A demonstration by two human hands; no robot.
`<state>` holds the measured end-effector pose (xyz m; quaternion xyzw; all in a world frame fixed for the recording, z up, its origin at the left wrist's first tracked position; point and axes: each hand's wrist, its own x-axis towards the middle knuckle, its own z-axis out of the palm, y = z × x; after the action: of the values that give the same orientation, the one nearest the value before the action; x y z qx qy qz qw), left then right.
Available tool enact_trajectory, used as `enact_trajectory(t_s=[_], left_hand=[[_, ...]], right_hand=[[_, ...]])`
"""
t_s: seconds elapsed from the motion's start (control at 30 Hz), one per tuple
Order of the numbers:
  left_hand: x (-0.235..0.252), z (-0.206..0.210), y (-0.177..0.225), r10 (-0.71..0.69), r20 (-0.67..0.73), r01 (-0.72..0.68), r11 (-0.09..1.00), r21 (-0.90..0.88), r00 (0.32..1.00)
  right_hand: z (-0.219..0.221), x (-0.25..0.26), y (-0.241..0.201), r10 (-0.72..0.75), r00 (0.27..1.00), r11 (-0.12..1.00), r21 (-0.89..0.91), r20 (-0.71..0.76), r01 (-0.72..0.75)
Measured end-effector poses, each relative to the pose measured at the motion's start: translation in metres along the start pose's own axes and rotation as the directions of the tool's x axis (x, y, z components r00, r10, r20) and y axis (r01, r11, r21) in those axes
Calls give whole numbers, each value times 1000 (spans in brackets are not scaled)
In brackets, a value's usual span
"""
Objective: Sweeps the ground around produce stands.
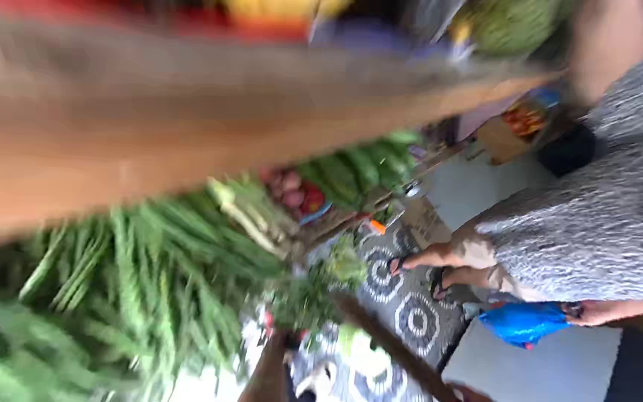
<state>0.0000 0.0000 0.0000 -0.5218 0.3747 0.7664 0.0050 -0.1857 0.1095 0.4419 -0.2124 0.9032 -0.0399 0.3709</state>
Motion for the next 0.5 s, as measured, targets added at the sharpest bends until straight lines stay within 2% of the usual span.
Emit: enact_trajectory(t_s=[0.03, 0.07, 0.1, 0.13, 0.2, 0.3, 0.4, 0.5], left_hand=[[-1, 4, -3, -60, -17, 58, 991, -120, 998], [-1, 4, -9, -116, -8, 113, 980, -166, 993], [1, 3, -18, -166, 7, 165, 969, -182, 986], [8, 2, -29, -224, 8, 221, 956, -191, 975], [9, -5, -49, -360, 47, 363, 924, -121, 932], [-26, -23, -84, -355, 144, 374, 918, -131, 924], [-71, -27, -112, -356, 181, 394, 882, -259, 917], [-116, -26, -131, -361, 186, 404, 853, -331, 914]], right_hand=[[60, 26, 86, -130, 988, 987, 87, -87, 138], [106, 45, 143, -112, 993, 985, 128, -34, 115], [140, 61, 170, -22, 998, 990, 138, 64, 13], [167, 77, 176, 48, 990, 992, 112, 132, -63], [212, 96, 169, 100, 971, 994, 18, 216, -107], [254, 95, 172, 113, 927, 993, -70, 358, -94], [258, 61, 187, 110, 918, 991, -111, 381, -73], [229, 21, 211, 41, 943, 990, -144, 330, 7]])
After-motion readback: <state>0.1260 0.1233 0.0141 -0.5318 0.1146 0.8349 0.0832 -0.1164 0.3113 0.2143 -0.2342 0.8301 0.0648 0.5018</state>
